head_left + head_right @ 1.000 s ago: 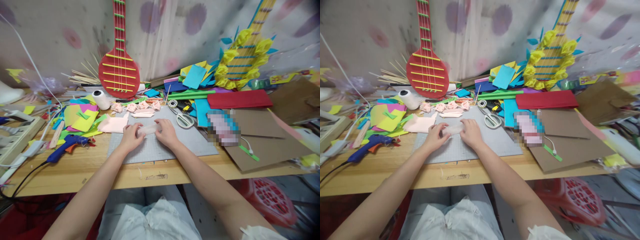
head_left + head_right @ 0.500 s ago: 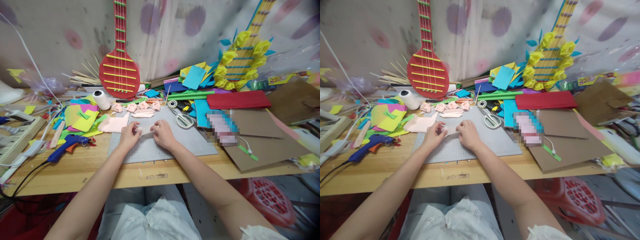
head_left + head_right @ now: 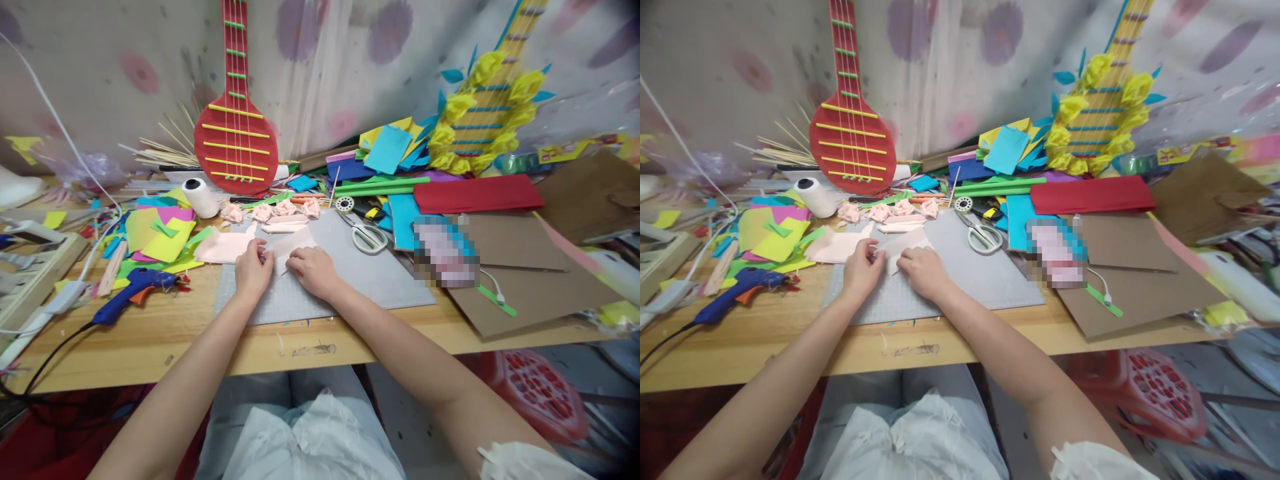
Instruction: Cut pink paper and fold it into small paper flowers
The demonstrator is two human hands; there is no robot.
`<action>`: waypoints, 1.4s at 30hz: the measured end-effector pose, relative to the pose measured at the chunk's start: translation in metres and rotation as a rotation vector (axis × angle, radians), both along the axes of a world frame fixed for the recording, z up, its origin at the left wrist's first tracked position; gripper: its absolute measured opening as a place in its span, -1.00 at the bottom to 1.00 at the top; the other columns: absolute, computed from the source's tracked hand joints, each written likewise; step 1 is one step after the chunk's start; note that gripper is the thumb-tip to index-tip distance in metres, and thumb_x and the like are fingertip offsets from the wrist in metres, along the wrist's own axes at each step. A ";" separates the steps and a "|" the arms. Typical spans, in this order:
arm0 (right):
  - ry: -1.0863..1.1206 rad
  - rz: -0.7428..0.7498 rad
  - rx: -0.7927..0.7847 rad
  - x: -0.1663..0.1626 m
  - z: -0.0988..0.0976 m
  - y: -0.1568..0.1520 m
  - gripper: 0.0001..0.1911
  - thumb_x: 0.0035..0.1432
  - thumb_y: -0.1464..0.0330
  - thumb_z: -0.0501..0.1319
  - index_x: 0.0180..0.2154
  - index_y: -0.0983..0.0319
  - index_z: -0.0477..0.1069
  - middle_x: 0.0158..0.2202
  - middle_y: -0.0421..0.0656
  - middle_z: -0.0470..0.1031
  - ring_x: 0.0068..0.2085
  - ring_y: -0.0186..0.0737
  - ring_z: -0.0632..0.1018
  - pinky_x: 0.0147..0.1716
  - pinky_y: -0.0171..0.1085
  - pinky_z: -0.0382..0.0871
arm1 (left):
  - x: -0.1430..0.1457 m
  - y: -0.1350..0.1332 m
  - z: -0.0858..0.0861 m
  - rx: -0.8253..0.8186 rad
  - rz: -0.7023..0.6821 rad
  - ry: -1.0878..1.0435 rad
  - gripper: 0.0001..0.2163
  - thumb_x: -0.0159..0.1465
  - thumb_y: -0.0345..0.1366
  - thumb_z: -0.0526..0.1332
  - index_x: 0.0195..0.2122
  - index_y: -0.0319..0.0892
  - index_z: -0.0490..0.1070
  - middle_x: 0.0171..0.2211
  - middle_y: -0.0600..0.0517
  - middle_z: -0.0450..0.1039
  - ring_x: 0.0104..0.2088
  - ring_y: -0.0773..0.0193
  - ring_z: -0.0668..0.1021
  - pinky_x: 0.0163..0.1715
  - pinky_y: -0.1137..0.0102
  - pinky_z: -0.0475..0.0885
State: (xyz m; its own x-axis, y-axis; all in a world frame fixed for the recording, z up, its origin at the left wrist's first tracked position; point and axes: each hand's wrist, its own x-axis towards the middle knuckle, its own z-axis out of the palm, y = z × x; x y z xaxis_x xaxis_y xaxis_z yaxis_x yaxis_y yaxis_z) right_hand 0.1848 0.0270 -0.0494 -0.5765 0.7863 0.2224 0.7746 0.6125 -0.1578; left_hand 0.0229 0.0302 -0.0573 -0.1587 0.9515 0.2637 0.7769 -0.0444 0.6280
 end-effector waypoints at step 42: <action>0.358 -0.178 -0.173 0.001 -0.018 0.018 -0.81 0.13 0.27 0.11 -0.39 0.24 0.41 -0.29 -0.18 0.39 -0.30 -0.36 0.38 -0.34 -0.37 0.17 | -0.006 -0.008 0.001 0.166 -0.363 0.333 -0.88 0.02 -0.39 0.14 -0.44 -0.17 0.45 -0.38 -0.01 0.32 -0.26 0.19 0.36 -0.21 0.30 0.32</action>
State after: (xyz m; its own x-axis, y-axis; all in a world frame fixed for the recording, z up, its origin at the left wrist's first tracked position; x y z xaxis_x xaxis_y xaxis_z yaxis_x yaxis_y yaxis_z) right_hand 0.1862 0.0454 -0.0670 -0.3388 0.9098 0.2396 0.7436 0.4150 -0.5243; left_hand 0.0166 0.0225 -0.0561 0.2924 0.8705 0.3958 0.8494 -0.4266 0.3106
